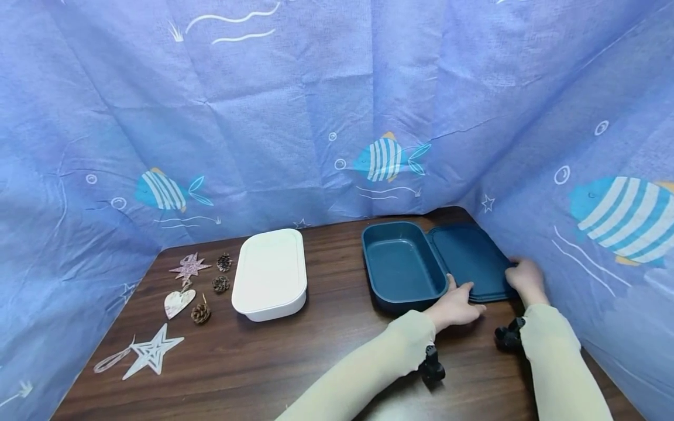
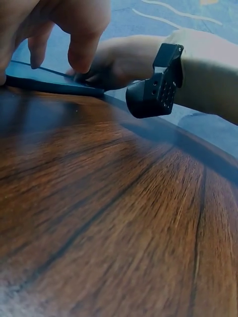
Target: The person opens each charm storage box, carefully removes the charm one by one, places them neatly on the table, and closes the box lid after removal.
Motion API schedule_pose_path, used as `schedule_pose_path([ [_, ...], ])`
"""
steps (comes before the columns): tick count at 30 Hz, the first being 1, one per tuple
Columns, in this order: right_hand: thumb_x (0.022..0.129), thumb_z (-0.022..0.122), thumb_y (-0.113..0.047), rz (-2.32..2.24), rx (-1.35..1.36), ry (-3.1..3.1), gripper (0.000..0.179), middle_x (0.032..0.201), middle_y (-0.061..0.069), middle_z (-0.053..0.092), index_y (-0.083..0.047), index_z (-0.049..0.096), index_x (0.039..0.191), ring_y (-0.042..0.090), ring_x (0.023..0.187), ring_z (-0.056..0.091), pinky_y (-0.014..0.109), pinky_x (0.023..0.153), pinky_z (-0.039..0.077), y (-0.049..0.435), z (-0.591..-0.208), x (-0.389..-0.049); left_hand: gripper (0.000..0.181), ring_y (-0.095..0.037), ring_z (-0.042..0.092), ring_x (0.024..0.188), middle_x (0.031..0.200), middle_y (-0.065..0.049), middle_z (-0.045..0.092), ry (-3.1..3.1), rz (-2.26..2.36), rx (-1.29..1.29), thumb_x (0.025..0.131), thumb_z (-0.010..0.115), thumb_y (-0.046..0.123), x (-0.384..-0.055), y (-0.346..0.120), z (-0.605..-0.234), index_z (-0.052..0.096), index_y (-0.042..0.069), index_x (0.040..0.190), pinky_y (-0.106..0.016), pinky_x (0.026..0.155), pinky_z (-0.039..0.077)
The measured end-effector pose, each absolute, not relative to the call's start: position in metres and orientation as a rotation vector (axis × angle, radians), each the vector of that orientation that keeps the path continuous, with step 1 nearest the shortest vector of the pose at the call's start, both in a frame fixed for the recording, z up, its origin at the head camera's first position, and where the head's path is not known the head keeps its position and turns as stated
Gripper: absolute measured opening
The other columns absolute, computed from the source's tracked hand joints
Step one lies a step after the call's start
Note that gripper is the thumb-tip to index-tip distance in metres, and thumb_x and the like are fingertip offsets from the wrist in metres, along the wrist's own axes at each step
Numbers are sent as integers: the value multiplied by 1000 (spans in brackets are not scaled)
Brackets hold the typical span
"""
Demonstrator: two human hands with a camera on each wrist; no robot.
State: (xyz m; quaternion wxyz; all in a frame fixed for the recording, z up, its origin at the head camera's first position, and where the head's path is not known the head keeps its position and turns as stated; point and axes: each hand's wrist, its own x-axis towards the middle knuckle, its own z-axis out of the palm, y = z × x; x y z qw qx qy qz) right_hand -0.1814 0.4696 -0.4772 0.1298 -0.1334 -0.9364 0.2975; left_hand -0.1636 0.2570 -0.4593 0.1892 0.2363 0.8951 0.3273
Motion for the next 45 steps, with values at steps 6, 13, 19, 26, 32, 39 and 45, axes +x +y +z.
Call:
schedule_pose_path([
  [6, 81, 41, 0, 865, -473, -2763, 50, 125, 45, 50, 23, 51, 124, 56, 103, 53, 55, 77, 46, 454, -472, -188, 57, -8, 22, 149, 155, 7, 41, 2536, 943, 607, 96, 66, 36, -164, 252, -458, 50, 23, 149, -21, 109, 35],
  [13, 83, 38, 1, 938, -488, -2722, 52, 84, 30, 56, 22, 50, 129, 32, 70, 45, 36, 61, 34, 436, -471, -204, 57, -12, 21, 150, 151, 8, 46, 2534, 974, 573, 96, 66, 36, -166, 242, -456, 51, 20, 148, -23, 111, 35],
  [19, 82, 39, 3, 937, -388, -2678, 51, 80, 23, 56, 22, 52, 127, 29, 70, 44, 35, 60, 33, 426, -472, -218, 57, -13, 27, 148, 154, 3, 44, 2560, 991, 531, 95, 67, 36, -170, 232, -458, 51, 20, 148, -24, 111, 36],
  [26, 85, 38, 0, 966, -373, -2700, 51, 101, 33, 61, 20, 51, 130, 37, 85, 48, 37, 69, 39, 409, -469, -227, 58, -14, 29, 147, 158, -1, 38, 2588, 955, 469, 95, 66, 37, -177, 218, -456, 49, 22, 149, -25, 111, 36],
  [32, 88, 36, -1, 1020, -410, -2720, 50, 120, 39, 57, 18, 50, 133, 40, 96, 48, 40, 77, 41, 400, -467, -229, 58, -15, 29, 147, 160, -3, 33, 2598, 958, 456, 96, 66, 36, -182, 211, -458, 49, 22, 150, -26, 111, 36],
  [39, 86, 36, 0, 1100, -404, -2736, 55, 122, 41, 54, 20, 44, 136, 43, 99, 52, 36, 72, 43, 405, -466, -226, 59, -16, 27, 148, 161, -4, 32, 2604, 965, 453, 95, 67, 36, -184, 213, -460, 49, 23, 149, -26, 111, 35],
  [45, 87, 33, 2, 1149, -382, -2680, 55, 123, 41, 51, 23, 42, 137, 40, 93, 49, 32, 68, 39, 407, -457, -218, 61, -22, 23, 150, 165, -7, 21, 2615, 952, 477, 93, 69, 37, -179, 213, -457, 48, 27, 150, -28, 111, 37],
])
